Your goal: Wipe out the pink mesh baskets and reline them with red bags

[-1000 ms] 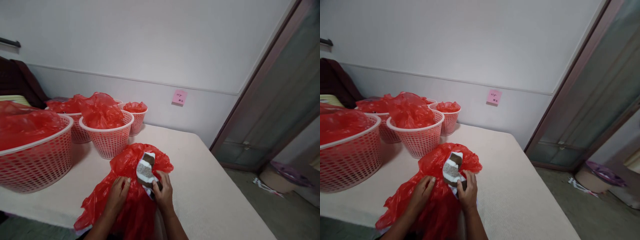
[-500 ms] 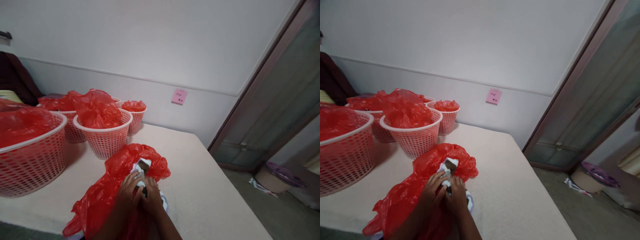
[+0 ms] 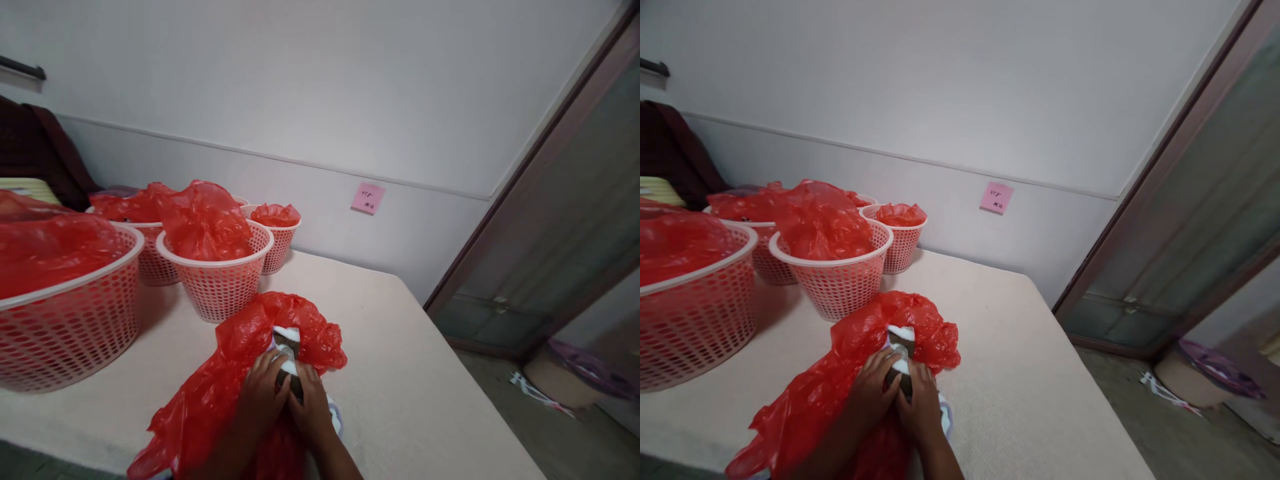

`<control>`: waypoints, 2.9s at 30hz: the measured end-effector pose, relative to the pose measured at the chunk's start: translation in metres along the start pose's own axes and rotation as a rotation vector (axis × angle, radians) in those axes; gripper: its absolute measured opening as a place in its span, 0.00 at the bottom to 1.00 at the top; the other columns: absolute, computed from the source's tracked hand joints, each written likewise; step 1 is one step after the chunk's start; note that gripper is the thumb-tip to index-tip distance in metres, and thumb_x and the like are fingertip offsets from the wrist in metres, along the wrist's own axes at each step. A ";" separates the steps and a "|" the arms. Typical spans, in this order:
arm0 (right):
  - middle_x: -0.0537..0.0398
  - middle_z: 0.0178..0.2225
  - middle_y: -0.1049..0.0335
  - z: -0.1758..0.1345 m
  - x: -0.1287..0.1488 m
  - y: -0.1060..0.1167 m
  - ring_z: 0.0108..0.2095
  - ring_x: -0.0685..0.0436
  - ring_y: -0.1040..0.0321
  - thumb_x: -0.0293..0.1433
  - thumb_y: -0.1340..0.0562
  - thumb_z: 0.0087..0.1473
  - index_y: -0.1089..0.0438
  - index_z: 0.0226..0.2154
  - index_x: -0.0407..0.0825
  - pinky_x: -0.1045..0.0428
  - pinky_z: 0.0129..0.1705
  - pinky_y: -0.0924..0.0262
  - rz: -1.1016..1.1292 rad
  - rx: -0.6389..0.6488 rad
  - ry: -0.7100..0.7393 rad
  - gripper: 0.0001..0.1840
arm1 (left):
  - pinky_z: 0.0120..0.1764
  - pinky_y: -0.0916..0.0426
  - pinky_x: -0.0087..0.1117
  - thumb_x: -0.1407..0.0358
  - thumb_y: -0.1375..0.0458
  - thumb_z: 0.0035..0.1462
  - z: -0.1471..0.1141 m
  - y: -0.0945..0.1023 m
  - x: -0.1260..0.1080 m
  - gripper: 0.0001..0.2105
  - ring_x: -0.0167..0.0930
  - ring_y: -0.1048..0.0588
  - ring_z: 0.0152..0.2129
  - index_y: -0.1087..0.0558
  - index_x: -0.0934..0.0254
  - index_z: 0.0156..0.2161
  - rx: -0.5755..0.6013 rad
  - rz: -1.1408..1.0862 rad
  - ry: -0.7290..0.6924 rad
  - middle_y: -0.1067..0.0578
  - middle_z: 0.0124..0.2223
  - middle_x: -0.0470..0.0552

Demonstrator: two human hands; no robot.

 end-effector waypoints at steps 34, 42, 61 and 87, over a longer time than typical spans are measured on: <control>0.44 0.51 0.35 0.331 0.059 0.047 0.48 0.39 0.33 0.27 0.48 0.57 0.36 0.56 0.50 0.47 0.50 0.42 -0.493 -0.109 0.056 0.24 | 0.44 0.25 0.38 0.50 0.40 0.50 -0.013 -0.030 0.042 0.30 0.41 0.23 0.46 0.32 0.59 0.58 -0.196 0.192 -0.371 0.23 0.52 0.57; 0.42 0.56 0.41 0.393 0.074 0.041 0.50 0.37 0.37 0.33 0.50 0.62 0.40 0.56 0.51 0.45 0.49 0.41 -0.670 -0.031 0.084 0.21 | 0.45 0.26 0.38 0.61 0.48 0.62 -0.016 -0.041 0.030 0.15 0.40 0.22 0.46 0.27 0.57 0.52 -0.267 0.193 -0.229 0.21 0.49 0.55; 0.42 0.49 0.35 0.349 0.013 0.066 0.43 0.41 0.29 0.37 0.47 0.62 0.34 0.49 0.47 0.50 0.39 0.38 -0.783 -0.136 -0.254 0.16 | 0.50 0.28 0.44 0.60 0.39 0.48 -0.021 -0.053 0.051 0.36 0.46 0.29 0.54 0.42 0.55 0.64 -0.004 0.053 -0.249 0.31 0.60 0.57; 0.47 0.40 0.34 0.103 0.007 0.279 0.37 0.42 0.33 0.29 0.44 0.54 0.31 0.32 0.48 0.50 0.37 0.41 -0.826 -0.246 -0.320 0.06 | 0.57 0.36 0.52 0.66 0.48 0.56 -0.016 -0.011 0.018 0.23 0.44 0.32 0.57 0.32 0.64 0.57 -0.092 -0.013 -0.046 0.29 0.59 0.58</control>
Point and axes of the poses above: each hand's wrist, its own z-axis towards the middle knuckle, its own y-axis out of the back of the hand, x = y × z, the point moved 2 cm from there along z, towards the middle knuckle
